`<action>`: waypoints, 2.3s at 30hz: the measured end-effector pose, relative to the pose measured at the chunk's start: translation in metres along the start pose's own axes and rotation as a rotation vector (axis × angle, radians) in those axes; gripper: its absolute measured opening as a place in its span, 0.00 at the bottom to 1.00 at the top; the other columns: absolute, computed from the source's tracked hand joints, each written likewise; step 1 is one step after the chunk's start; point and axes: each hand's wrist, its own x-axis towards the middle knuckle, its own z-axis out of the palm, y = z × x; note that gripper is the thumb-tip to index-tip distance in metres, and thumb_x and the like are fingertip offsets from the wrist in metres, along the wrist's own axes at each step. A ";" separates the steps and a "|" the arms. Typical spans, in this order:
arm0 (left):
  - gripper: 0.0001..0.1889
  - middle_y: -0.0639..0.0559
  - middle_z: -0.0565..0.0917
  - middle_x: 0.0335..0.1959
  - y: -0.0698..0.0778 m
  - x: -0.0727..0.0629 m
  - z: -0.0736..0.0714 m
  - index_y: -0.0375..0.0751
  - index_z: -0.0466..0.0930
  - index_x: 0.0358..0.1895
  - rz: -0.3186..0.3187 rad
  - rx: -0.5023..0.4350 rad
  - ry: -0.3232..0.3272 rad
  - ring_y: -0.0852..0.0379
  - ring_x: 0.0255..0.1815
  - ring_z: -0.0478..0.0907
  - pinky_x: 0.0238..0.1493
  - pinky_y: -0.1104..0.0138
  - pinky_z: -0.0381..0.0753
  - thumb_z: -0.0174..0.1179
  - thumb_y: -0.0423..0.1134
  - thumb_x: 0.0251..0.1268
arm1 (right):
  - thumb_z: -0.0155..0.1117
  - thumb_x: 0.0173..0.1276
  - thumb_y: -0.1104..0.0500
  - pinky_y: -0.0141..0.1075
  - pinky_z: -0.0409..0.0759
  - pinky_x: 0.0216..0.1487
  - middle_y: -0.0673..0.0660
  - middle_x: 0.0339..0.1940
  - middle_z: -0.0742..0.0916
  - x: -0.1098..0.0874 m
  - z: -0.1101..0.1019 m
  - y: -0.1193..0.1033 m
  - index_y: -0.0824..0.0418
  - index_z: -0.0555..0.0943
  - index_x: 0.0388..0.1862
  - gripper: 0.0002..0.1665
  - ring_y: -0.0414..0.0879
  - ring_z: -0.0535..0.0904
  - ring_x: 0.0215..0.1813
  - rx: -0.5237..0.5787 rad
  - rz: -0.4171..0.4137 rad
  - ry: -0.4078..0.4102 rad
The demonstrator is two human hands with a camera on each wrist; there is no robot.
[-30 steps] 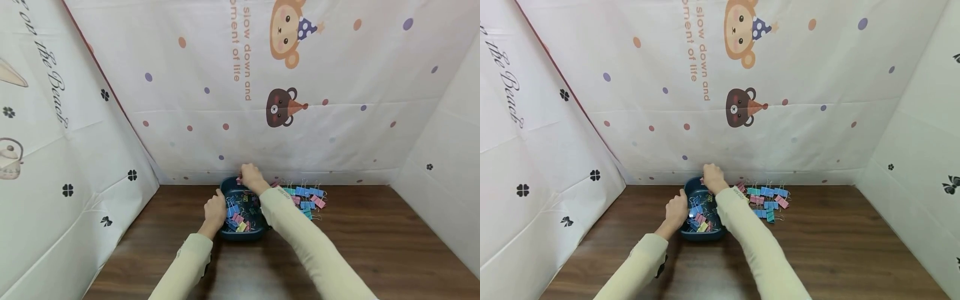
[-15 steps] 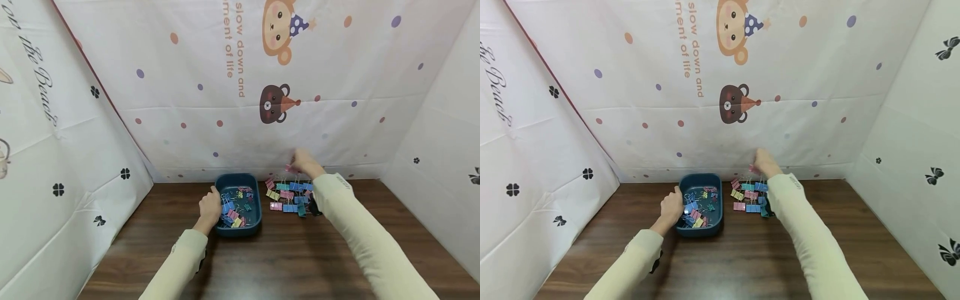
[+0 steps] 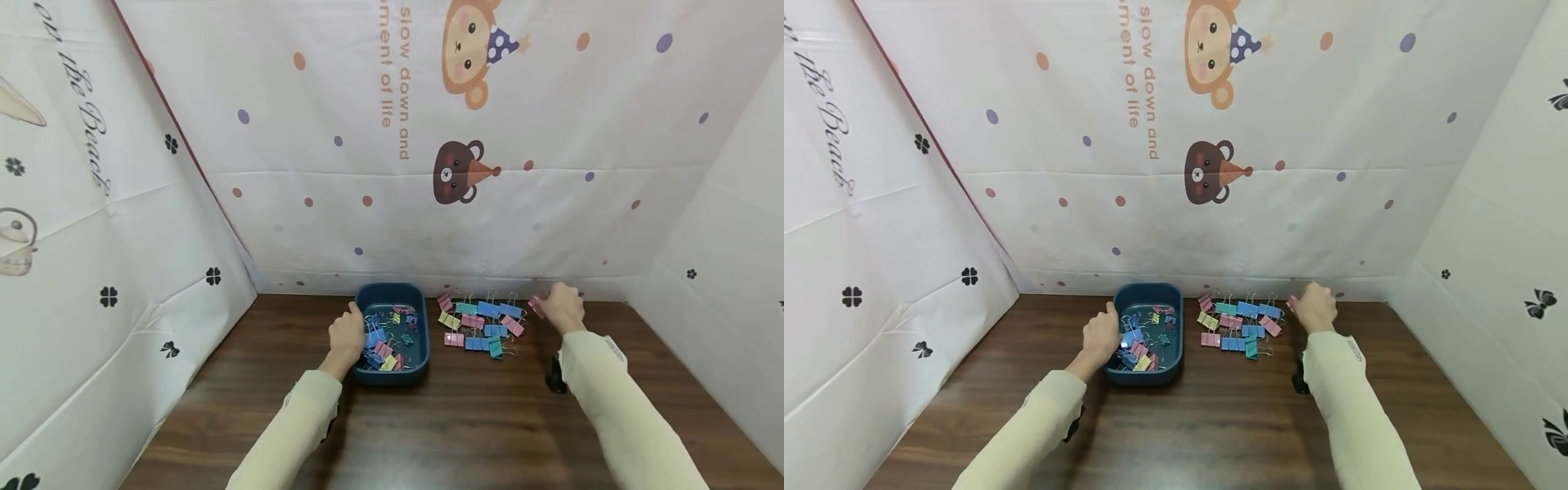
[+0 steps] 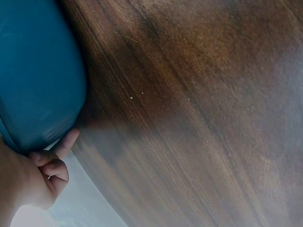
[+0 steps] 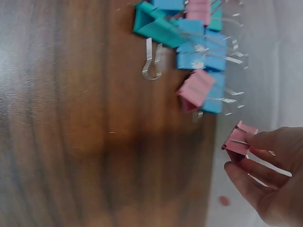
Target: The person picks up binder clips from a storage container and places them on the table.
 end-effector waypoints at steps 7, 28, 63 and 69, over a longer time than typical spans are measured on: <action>0.41 0.36 0.88 0.49 0.011 -0.002 0.001 0.28 0.62 0.75 0.022 0.020 -0.017 0.44 0.40 0.88 0.46 0.53 0.88 0.70 0.45 0.66 | 0.62 0.66 0.56 0.44 0.75 0.25 0.67 0.25 0.84 -0.012 0.007 0.026 0.68 0.78 0.23 0.17 0.59 0.79 0.30 0.074 0.178 -0.082; 0.40 0.35 0.87 0.49 -0.005 0.002 -0.009 0.28 0.61 0.75 -0.034 -0.006 -0.002 0.44 0.40 0.88 0.46 0.53 0.88 0.69 0.44 0.67 | 0.53 0.67 0.61 0.44 0.72 0.26 0.66 0.26 0.77 0.021 0.000 -0.025 0.65 0.69 0.26 0.11 0.58 0.74 0.29 -0.089 0.042 -0.229; 0.37 0.32 0.87 0.44 0.002 0.002 -0.005 0.26 0.61 0.75 0.002 -0.020 0.007 0.42 0.32 0.87 0.33 0.53 0.87 0.66 0.38 0.68 | 0.72 0.66 0.60 0.40 0.86 0.41 0.61 0.41 0.86 -0.049 0.130 -0.253 0.60 0.79 0.32 0.09 0.49 0.83 0.34 -0.156 -0.244 -0.737; 0.36 0.32 0.87 0.44 -0.002 -0.004 -0.005 0.26 0.63 0.74 -0.005 -0.038 0.013 0.42 0.32 0.86 0.34 0.52 0.87 0.67 0.38 0.67 | 0.75 0.62 0.64 0.35 0.73 0.42 0.61 0.66 0.80 -0.061 0.149 -0.261 0.63 0.75 0.67 0.34 0.46 0.73 0.47 -0.439 -0.381 -0.691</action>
